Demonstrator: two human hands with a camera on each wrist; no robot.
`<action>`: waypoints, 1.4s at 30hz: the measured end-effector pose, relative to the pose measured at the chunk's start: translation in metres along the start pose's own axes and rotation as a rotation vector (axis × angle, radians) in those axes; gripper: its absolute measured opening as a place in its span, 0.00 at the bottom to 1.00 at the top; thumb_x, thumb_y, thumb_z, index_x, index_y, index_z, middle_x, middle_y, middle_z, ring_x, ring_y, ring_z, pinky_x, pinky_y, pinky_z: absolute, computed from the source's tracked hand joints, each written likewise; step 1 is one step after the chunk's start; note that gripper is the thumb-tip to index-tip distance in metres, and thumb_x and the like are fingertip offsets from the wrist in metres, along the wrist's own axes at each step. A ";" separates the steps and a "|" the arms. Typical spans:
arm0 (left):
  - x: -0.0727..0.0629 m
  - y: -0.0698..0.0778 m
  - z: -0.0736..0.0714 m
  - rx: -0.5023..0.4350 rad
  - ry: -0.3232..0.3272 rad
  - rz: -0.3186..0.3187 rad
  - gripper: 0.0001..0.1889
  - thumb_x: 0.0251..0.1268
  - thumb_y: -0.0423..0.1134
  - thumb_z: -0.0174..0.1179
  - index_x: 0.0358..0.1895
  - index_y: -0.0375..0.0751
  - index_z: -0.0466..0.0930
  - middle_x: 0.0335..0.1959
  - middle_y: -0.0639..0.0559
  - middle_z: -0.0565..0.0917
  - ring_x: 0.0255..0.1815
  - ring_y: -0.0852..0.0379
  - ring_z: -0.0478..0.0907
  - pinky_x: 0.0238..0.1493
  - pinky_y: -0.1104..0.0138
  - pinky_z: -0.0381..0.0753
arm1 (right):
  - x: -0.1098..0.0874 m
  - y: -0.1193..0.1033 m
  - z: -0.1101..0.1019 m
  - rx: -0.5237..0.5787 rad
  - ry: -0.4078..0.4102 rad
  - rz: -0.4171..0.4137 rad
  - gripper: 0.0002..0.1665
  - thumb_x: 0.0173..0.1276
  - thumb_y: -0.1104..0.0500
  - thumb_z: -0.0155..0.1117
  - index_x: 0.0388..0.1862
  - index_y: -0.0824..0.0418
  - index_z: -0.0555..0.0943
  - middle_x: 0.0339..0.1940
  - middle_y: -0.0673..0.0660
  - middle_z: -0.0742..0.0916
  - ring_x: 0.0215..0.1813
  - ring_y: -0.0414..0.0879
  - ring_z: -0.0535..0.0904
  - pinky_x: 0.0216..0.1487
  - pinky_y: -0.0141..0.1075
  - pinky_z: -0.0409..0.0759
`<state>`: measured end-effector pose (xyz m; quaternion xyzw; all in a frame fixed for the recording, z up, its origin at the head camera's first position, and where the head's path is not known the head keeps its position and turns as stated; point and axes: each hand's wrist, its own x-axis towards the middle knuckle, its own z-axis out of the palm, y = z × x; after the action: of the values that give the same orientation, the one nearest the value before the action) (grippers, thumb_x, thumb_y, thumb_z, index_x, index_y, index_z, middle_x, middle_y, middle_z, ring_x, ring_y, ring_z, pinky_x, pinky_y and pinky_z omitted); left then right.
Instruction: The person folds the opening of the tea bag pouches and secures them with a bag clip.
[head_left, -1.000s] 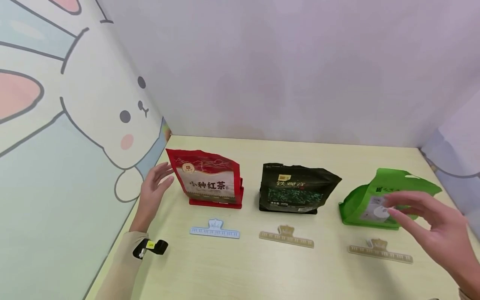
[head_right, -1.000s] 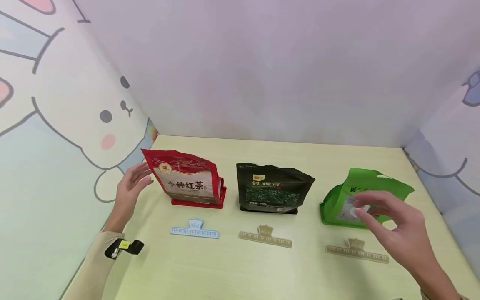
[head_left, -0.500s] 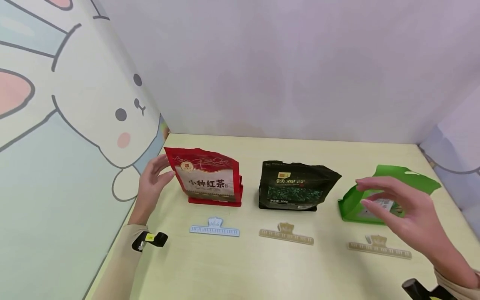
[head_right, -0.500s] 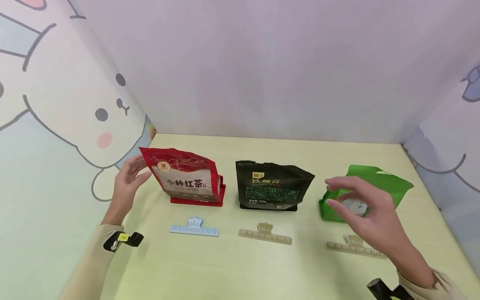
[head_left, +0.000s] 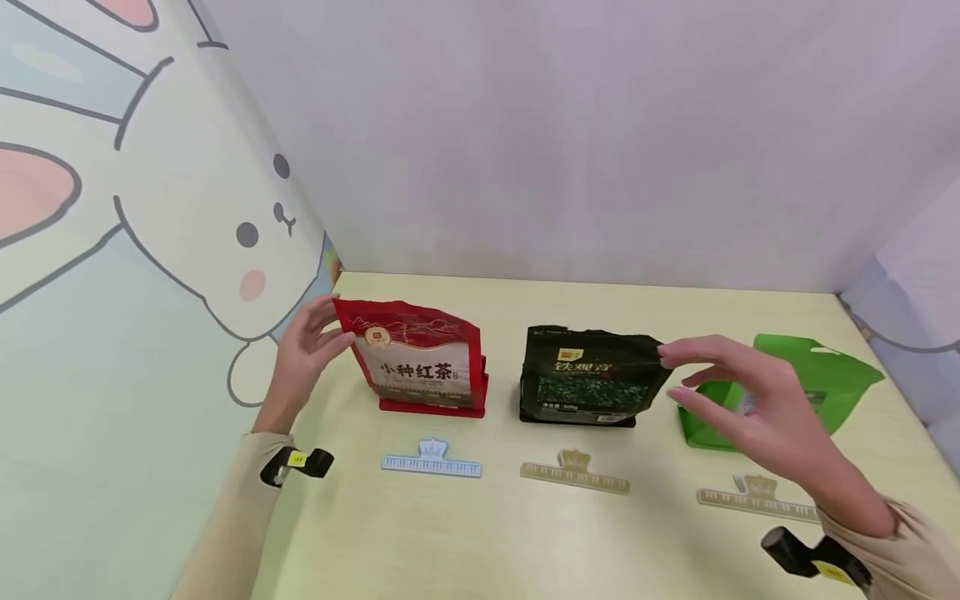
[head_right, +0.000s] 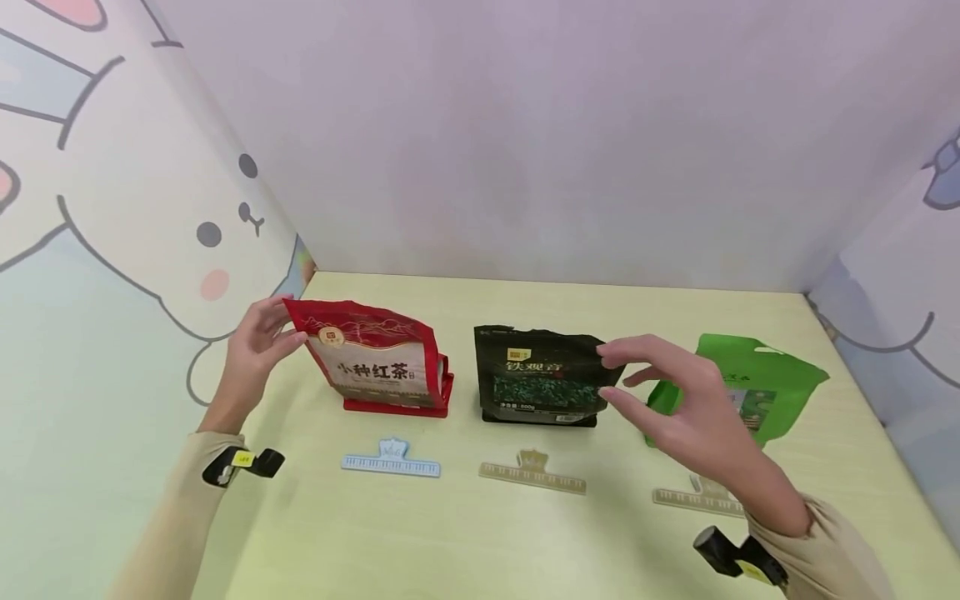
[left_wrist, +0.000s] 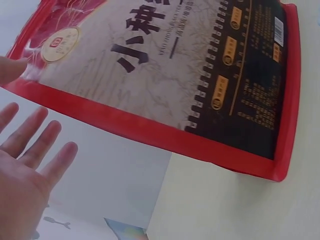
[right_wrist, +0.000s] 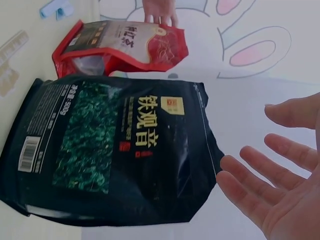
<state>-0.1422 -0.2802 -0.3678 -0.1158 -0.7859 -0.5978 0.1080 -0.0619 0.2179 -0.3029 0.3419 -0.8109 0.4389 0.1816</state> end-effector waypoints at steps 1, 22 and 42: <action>0.001 0.001 0.000 0.002 -0.002 0.002 0.31 0.63 0.31 0.60 0.69 0.46 0.61 0.62 0.45 0.71 0.62 0.53 0.68 0.53 0.75 0.72 | 0.003 -0.002 0.002 0.005 -0.001 -0.008 0.30 0.43 0.82 0.68 0.49 0.69 0.79 0.46 0.59 0.84 0.43 0.39 0.81 0.40 0.26 0.77; 0.021 0.028 -0.005 0.075 -0.088 0.083 0.26 0.60 0.27 0.61 0.63 0.39 0.68 0.55 0.42 0.75 0.57 0.55 0.73 0.51 0.73 0.74 | 0.033 -0.003 0.039 0.129 -0.073 -0.018 0.28 0.51 0.78 0.68 0.52 0.63 0.79 0.50 0.59 0.82 0.47 0.45 0.81 0.41 0.32 0.79; 0.033 0.059 0.003 0.448 -0.112 0.192 0.21 0.57 0.31 0.65 0.55 0.42 0.77 0.54 0.48 0.78 0.63 0.51 0.68 0.62 0.46 0.63 | 0.050 -0.006 0.086 0.189 -0.106 0.000 0.24 0.57 0.69 0.69 0.52 0.56 0.79 0.49 0.52 0.83 0.49 0.44 0.80 0.45 0.36 0.80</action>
<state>-0.1552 -0.2598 -0.3046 -0.1959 -0.8889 -0.3884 0.1434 -0.0922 0.1240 -0.3172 0.3801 -0.7744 0.4946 0.1053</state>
